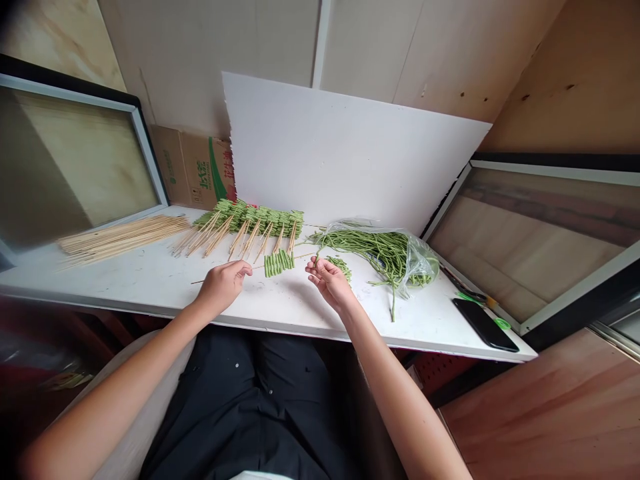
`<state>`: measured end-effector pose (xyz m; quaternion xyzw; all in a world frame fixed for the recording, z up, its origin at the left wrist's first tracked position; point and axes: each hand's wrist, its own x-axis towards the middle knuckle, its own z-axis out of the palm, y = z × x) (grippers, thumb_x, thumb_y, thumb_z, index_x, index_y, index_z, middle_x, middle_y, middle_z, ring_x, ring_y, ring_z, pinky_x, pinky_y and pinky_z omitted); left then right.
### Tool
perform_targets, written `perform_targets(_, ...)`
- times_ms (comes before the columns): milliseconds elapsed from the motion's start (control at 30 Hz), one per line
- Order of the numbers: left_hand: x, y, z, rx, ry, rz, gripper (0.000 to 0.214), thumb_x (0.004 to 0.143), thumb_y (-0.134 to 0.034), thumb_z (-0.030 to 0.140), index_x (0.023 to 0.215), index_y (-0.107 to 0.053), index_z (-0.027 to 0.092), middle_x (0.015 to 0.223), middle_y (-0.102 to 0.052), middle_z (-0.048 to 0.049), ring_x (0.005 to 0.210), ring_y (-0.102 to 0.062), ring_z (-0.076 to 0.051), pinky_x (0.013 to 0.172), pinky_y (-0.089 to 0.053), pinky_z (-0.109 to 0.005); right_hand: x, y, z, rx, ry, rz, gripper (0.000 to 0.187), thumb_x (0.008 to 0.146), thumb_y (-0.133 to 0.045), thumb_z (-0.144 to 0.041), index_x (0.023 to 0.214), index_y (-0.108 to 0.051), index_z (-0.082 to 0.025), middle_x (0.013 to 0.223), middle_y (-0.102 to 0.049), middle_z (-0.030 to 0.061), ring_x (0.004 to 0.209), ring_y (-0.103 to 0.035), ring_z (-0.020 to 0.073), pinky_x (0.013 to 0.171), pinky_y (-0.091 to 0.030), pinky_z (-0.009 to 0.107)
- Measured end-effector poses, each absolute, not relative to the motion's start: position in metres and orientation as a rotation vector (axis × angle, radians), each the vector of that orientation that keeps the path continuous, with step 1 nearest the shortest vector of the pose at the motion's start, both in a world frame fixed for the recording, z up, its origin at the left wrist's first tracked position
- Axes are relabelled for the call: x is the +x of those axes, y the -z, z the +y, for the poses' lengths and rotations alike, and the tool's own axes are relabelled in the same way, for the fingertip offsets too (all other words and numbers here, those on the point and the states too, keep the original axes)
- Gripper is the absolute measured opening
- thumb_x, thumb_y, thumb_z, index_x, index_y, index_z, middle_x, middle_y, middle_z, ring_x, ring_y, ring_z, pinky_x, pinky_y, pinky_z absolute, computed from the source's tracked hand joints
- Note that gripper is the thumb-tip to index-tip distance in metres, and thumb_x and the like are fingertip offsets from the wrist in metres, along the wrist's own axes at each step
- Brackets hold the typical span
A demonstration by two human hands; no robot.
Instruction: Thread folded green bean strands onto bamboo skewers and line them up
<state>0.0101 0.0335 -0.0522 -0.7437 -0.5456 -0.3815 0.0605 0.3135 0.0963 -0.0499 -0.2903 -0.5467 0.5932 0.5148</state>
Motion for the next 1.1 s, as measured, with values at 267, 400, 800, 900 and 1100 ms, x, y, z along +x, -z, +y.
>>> perform_targets(267, 0.0116, 0.0560, 0.0341, -2.263, 1.119, -1.630, 0.030, 0.087, -0.050, 0.004, 0.094, -0.072, 0.022, 0.094, -0.080, -0.0043, 0.083, -0.075, -0.023, 0.070, -0.053, -0.030, 0.3111, 0.0457, 0.0920, -0.667, -1.458, -1.215, 0.042, 0.071, -0.093, -0.058, 0.091, -0.077, -0.025, 0.120, -0.078, 0.0092, 0.124, -0.069, 0.0299, 0.094, -0.061, 0.037)
perform_targets(400, 0.0109, 0.0571, 0.0347, -2.291, 1.134, -1.610, 0.032, 0.084, -0.050, 0.002, 0.094, -0.073, 0.022, 0.093, -0.080, -0.0035, 0.084, -0.075, -0.022, 0.071, -0.054, -0.029, 0.3117, 0.0461, 0.0922, -0.660, -1.498, -1.136, 0.039, 0.068, -0.098, -0.052, 0.090, -0.079, -0.025, 0.109, -0.080, 0.0055, 0.110, -0.074, 0.0244, 0.086, -0.061, 0.030)
perform_targets(800, 0.0100, 0.0561, 0.0343, -2.280, 1.112, -1.578, 0.035, 0.079, -0.049, -0.001, 0.092, -0.073, 0.021, 0.091, -0.080, -0.0031, 0.083, -0.075, -0.022, 0.071, -0.053, -0.029, 0.3093, 0.0418, 0.0894, -0.691, -1.481, -1.091, 0.039, 0.064, -0.100, -0.050, 0.085, -0.081, -0.023, 0.099, -0.080, 0.0059, 0.102, -0.075, 0.0229, 0.065, -0.054, 0.024)
perform_targets(900, 0.0094, 0.0548, 0.0338, -2.269, 1.099, -1.576, 0.036, 0.078, -0.049, -0.002, 0.091, -0.073, 0.021, 0.091, -0.080, -0.0029, 0.082, -0.075, -0.022, 0.070, -0.053, -0.029, 0.3108, 0.0420, 0.0905, -0.709, -1.447, -1.110, 0.040, 0.064, -0.099, -0.051, 0.087, -0.082, -0.023, 0.098, -0.081, 0.0068, 0.102, -0.075, 0.0234, 0.064, -0.053, 0.025)
perform_targets(1100, 0.0077, 0.0524, 0.0328, -2.244, 1.039, -1.554, 0.038, 0.074, -0.049, -0.004, 0.088, -0.074, 0.022, 0.091, -0.081, -0.0020, 0.079, -0.074, -0.021, 0.068, -0.051, -0.028, 0.3135, 0.0412, 0.0930, -0.759, -1.360, -1.147, 0.037, 0.064, -0.098, -0.050, 0.083, -0.083, -0.022, 0.089, -0.082, 0.0087, 0.094, -0.076, 0.0244, 0.064, -0.050, 0.029)
